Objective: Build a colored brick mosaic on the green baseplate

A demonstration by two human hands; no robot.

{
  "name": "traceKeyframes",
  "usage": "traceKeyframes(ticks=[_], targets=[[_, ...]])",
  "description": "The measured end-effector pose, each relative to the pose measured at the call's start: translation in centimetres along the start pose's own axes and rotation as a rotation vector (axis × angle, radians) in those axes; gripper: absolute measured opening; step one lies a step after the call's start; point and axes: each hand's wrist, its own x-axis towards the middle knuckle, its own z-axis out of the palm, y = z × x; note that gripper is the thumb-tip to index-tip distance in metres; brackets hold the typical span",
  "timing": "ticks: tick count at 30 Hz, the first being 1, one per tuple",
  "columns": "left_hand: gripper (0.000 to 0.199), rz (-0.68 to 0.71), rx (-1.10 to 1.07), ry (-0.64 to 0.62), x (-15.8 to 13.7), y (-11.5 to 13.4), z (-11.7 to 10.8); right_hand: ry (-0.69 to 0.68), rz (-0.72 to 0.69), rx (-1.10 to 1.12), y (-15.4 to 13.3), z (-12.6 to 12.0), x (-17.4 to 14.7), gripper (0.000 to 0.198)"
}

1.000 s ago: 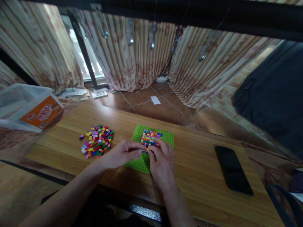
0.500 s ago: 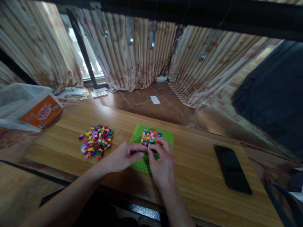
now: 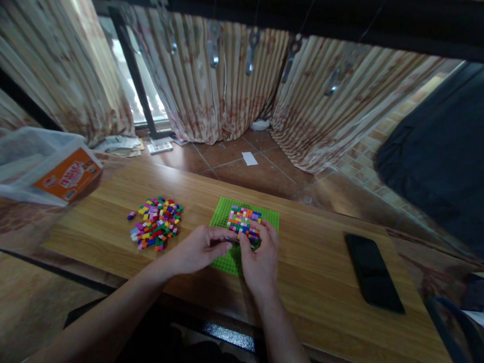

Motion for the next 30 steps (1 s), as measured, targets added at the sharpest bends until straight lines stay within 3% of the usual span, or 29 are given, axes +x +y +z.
traceKeyframes(ticks=[26,30], targets=[[0.023,0.008,0.037,0.060,-0.08,-0.30,0.54,-0.034,0.021,0.033,-0.13,0.24,0.06,0.037],[0.024,0.030,0.048,0.004,0.04,-0.18,0.32,-0.038,0.023,0.041,0.12,0.13,0.01,0.035]])
